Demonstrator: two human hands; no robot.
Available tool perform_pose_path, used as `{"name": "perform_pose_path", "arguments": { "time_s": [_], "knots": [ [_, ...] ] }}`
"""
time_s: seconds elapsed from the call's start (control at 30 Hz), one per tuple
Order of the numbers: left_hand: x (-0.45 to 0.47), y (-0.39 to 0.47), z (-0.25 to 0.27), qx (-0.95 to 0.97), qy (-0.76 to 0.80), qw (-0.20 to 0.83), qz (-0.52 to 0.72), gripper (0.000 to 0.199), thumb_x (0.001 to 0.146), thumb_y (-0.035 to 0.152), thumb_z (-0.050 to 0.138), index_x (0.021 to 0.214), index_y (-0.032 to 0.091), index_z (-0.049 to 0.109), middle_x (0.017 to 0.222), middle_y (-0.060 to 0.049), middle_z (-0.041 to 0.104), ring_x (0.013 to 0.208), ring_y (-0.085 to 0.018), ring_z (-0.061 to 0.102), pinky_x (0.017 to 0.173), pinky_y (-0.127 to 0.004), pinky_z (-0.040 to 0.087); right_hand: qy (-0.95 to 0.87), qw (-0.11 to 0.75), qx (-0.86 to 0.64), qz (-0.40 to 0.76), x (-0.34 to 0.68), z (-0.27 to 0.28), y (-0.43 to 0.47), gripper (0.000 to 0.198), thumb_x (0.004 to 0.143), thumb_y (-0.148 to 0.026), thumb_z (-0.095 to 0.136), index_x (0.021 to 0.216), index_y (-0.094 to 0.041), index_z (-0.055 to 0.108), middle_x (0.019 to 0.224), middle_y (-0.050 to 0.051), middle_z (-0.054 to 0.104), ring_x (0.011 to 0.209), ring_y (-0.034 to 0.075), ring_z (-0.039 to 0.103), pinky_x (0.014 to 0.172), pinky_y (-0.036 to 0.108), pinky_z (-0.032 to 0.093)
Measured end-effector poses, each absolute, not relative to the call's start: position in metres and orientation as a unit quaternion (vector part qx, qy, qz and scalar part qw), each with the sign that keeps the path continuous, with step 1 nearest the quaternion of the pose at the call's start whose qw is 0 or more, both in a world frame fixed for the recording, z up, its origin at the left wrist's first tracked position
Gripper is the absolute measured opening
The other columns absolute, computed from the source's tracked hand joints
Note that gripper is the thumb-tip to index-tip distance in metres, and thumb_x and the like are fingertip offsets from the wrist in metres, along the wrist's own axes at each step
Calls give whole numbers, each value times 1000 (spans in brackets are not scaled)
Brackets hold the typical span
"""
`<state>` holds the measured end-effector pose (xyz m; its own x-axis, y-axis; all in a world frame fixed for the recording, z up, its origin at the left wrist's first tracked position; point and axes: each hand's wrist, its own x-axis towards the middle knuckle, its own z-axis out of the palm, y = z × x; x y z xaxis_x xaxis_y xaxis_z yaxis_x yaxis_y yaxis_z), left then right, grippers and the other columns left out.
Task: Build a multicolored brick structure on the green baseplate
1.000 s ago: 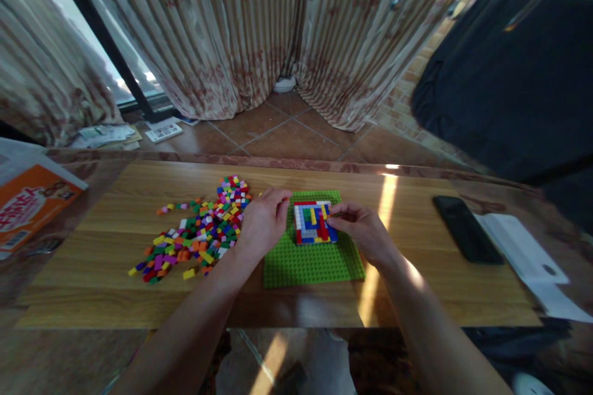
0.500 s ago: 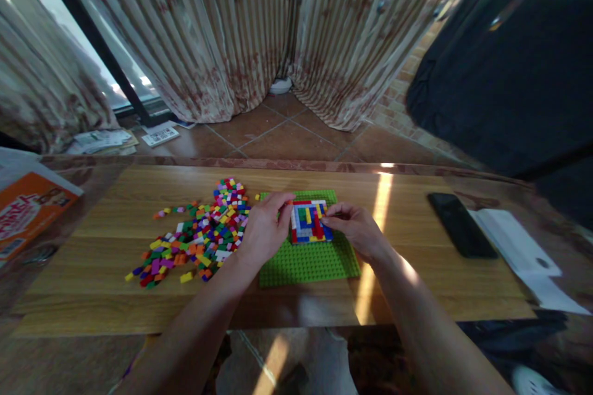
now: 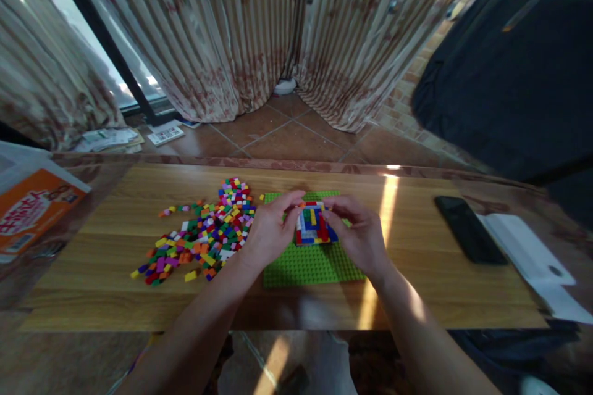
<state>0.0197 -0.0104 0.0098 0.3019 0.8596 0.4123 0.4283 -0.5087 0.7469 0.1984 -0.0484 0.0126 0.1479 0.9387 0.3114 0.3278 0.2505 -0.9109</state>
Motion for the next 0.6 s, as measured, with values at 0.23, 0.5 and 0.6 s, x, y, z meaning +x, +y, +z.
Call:
{"name": "perform_pose_path", "arguments": {
  "time_s": [0.23, 0.5, 0.6],
  "knots": [
    [19, -13, 13, 764, 382, 320, 409, 31, 91, 21, 54, 121, 20, 59, 102, -4, 75, 93, -16, 71, 88, -30, 56, -665, 462, -535, 241, 185, 21, -53, 23, 89, -23, 58, 107, -31, 71, 103, 3, 65, 90, 17, 62, 82, 34, 52],
    [20, -16, 14, 759, 375, 350, 400, 31, 91, 23, 55, 121, 20, 59, 96, -2, 76, 89, -15, 71, 86, -30, 55, -700, 442, -527, 190, 184, 19, -54, 21, 90, -24, 59, 105, -29, 72, 103, 5, 67, 96, 19, 64, 85, 36, 52],
    [19, -16, 14, 759, 374, 353, 400, 29, 91, 25, 55, 119, 19, 61, 98, -3, 76, 90, -15, 71, 86, -29, 55, -707, 432, -532, 174, 183, 19, -54, 19, 90, -28, 58, 102, -26, 73, 101, 6, 69, 93, 20, 65, 83, 36, 53]
  ]
}}
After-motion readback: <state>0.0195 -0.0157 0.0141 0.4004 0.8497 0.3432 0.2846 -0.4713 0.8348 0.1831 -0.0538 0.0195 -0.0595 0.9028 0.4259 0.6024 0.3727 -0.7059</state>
